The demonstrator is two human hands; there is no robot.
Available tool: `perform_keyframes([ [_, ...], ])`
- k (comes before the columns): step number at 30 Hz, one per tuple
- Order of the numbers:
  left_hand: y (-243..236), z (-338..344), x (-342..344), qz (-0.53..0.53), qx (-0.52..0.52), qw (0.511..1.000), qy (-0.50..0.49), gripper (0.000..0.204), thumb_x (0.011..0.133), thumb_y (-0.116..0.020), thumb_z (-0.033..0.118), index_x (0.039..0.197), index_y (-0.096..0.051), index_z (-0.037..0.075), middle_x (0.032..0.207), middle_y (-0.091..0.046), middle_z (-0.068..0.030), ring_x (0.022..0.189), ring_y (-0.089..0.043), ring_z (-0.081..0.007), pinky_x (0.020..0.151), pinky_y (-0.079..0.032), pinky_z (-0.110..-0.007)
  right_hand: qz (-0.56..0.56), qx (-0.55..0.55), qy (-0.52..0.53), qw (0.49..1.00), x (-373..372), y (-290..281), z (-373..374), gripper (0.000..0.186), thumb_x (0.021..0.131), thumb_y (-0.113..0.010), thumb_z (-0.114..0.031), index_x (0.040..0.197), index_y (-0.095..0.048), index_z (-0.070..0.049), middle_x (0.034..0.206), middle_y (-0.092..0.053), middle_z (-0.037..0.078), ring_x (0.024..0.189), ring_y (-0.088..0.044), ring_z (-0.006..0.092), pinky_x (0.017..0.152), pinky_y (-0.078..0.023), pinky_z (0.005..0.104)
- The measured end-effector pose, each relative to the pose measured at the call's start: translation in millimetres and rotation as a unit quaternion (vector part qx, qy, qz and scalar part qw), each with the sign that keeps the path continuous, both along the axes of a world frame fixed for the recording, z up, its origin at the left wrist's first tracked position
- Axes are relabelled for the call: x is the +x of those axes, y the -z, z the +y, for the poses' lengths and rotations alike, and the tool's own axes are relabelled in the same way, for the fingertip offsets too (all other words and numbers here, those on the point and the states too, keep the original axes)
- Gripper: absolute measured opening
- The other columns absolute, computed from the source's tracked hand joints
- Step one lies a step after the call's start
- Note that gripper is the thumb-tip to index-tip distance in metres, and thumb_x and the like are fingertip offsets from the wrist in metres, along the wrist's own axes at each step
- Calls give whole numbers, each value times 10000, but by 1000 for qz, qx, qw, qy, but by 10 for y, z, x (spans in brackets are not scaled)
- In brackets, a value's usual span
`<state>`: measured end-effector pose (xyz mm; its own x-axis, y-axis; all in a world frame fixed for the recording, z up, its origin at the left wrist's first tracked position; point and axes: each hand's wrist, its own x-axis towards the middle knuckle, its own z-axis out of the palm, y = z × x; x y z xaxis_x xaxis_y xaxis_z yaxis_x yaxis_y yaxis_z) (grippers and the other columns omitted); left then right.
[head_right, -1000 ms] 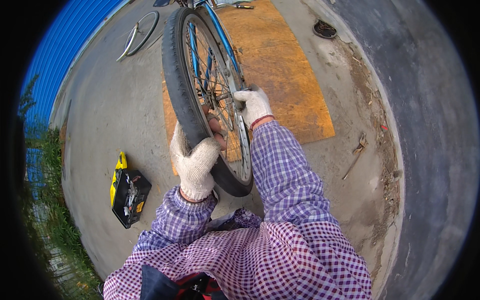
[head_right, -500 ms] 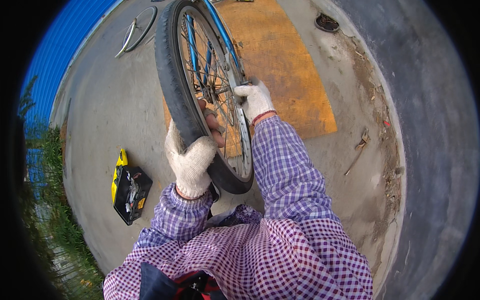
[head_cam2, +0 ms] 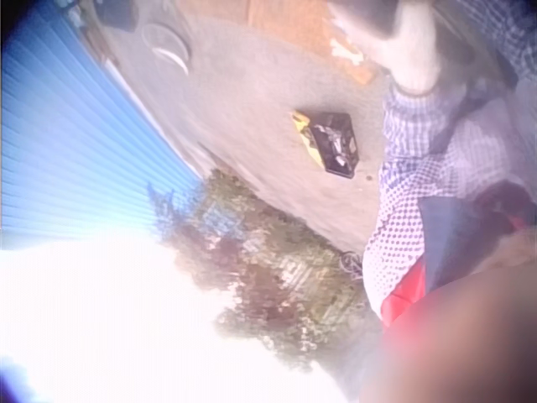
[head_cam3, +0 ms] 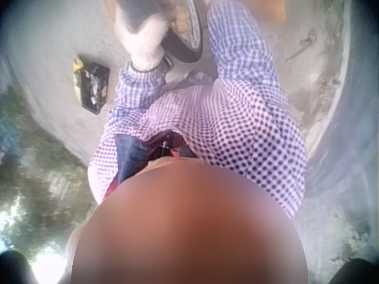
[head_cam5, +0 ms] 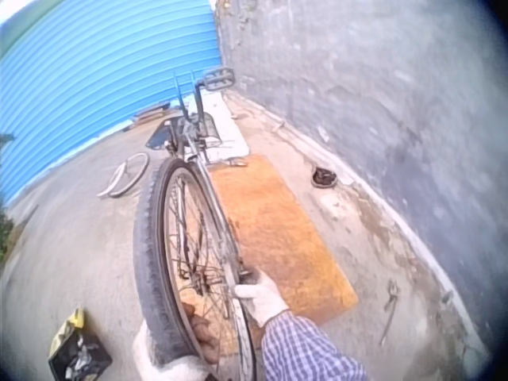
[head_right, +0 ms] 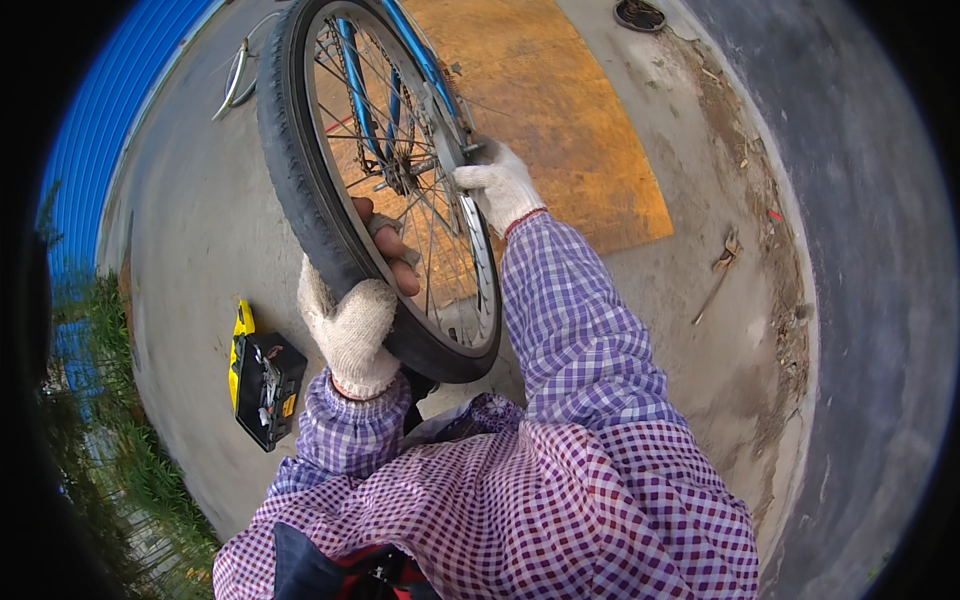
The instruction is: The person removes the rear wheel from a bicycle, then reattaches it and tightens the axle nuts. They also handle a small metal component near the hub, possibly a cotter pin or clip, and adjust the chain alignment.
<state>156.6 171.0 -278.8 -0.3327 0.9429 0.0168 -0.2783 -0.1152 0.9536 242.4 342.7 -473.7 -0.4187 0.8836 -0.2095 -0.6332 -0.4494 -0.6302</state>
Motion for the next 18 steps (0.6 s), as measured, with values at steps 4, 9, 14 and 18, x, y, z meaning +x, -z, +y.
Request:
perform_keyframes([
  [4,14,6,49,-10,11,1000,18,855,789,-948,257,1442,-490,-49,1133,-689,-133,864,-733,-191,744,-605,-267,-8,5,-42,999,79,40,7,539,876,-630,42,1400,-507,73,1179,-639,156,998,-645,231,895,-542,400],
  [9,-15,-150,-78,13,-4,1000,-8,712,763,-845,74,1394,-533,-34,1067,-692,-88,878,-705,-147,761,-600,-273,-110,-35,-129,985,-6,-52,-130,414,938,-644,-82,1328,-590,43,1098,-669,105,941,-629,196,857,-528,384],
  [14,-245,-725,-1438,153,-72,985,13,718,689,-829,155,1332,-575,-36,1066,-684,-102,936,-686,-195,836,-568,-353,-81,-9,-105,991,-1307,-322,-808,399,975,-662,-149,1319,-619,48,1075,-684,96,875,-622,170,794,-521,355],
  [18,-206,-1223,-2221,229,34,973,9,682,734,-802,229,1319,-583,-45,1048,-685,-154,960,-696,-242,869,-559,-370,-73,-4,-70,995,-2131,-449,-1417,421,1016,-645,-176,1358,-595,65,1193,-700,149,995,-684,215,890,-557,372],
])
